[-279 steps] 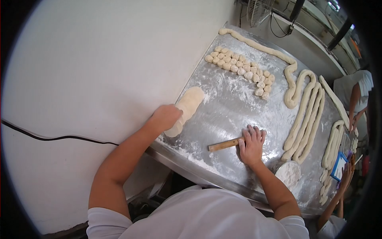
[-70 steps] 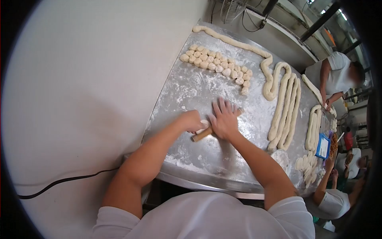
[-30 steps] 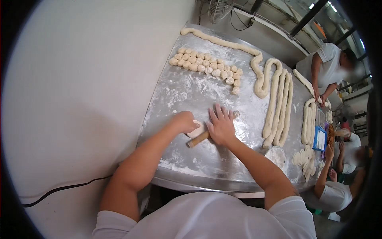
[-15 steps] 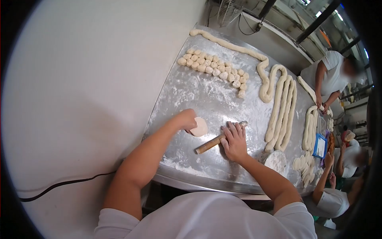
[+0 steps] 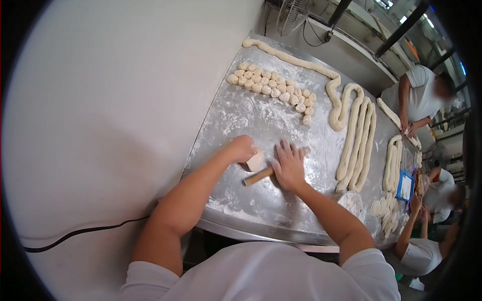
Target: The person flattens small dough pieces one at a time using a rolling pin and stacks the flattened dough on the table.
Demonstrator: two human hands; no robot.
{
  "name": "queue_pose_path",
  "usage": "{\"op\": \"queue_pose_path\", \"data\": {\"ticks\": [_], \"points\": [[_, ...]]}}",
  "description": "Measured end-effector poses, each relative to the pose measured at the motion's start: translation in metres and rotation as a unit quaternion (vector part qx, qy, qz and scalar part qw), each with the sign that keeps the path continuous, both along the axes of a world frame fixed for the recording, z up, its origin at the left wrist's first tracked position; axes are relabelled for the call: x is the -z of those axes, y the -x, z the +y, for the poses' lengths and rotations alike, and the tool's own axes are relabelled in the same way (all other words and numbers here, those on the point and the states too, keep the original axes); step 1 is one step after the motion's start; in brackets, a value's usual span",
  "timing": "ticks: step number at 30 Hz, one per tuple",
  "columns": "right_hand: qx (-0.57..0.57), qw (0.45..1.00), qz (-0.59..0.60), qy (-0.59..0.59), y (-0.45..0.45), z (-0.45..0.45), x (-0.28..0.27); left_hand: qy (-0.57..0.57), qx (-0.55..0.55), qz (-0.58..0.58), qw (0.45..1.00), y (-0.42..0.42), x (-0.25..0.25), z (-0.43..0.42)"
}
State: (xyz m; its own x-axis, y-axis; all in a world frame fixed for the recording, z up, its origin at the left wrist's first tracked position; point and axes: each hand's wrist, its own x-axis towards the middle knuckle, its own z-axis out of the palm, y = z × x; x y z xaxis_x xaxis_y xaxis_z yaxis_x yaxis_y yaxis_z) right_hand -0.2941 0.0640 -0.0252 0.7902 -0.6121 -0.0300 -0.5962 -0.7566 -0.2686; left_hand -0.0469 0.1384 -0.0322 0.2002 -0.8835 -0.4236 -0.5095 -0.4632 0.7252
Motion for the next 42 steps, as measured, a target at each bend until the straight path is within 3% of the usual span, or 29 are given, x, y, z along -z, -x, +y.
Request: {"op": "queue_pose_path", "data": {"ticks": [3,6,8,10,13,15,18,22,27,32,33,36,39,42], "points": [[-0.040,0.999,0.002,-0.008,0.043,0.009,-0.003,-0.064,0.099,-0.021,0.993,-0.009,-0.004,0.002],[-0.017,1.000,0.022,0.008,-0.004,-0.006,-0.002,-0.154,0.082,0.013,0.985,-0.005,-0.020,-0.003],[-0.004,0.997,0.037,0.061,-0.054,-0.021,0.001,-0.128,0.092,-0.071,0.985,0.001,-0.034,-0.004],[0.020,0.999,0.000,0.043,-0.103,-0.039,0.000,-0.097,0.088,-0.137,0.982,0.005,-0.033,-0.003],[0.028,0.998,-0.047,0.019,-0.110,-0.045,0.008,-0.033,0.067,-0.168,0.983,0.005,-0.022,-0.005],[0.030,0.999,-0.044,0.009,-0.094,-0.037,0.009,0.005,0.064,-0.130,0.989,0.000,-0.020,-0.001],[0.017,1.000,0.007,-0.004,-0.004,0.001,0.000,-0.003,0.029,0.031,0.999,-0.005,-0.002,-0.001],[-0.045,0.999,0.011,0.001,0.053,0.017,-0.011,-0.053,0.158,-0.042,0.985,-0.016,-0.003,0.002],[-0.010,0.997,0.063,0.040,-0.060,-0.022,-0.005,-0.108,0.135,-0.121,0.977,0.002,-0.021,-0.004],[0.012,0.997,-0.068,0.026,-0.125,-0.049,0.014,-0.059,0.062,-0.153,0.984,0.002,-0.016,-0.003],[0.012,0.997,-0.075,0.021,-0.114,-0.046,0.011,-0.049,0.063,-0.156,0.985,0.000,-0.017,-0.003],[0.005,0.999,-0.041,0.005,-0.024,-0.009,0.009,-0.026,0.009,-0.005,1.000,-0.003,-0.017,-0.003],[-0.032,0.999,-0.002,0.002,0.045,0.015,-0.003,-0.004,0.053,0.012,0.999,-0.012,-0.009,0.003],[-0.034,0.999,0.013,0.000,0.030,0.009,0.001,-0.131,0.144,-0.032,0.980,-0.017,-0.021,-0.005]]}}
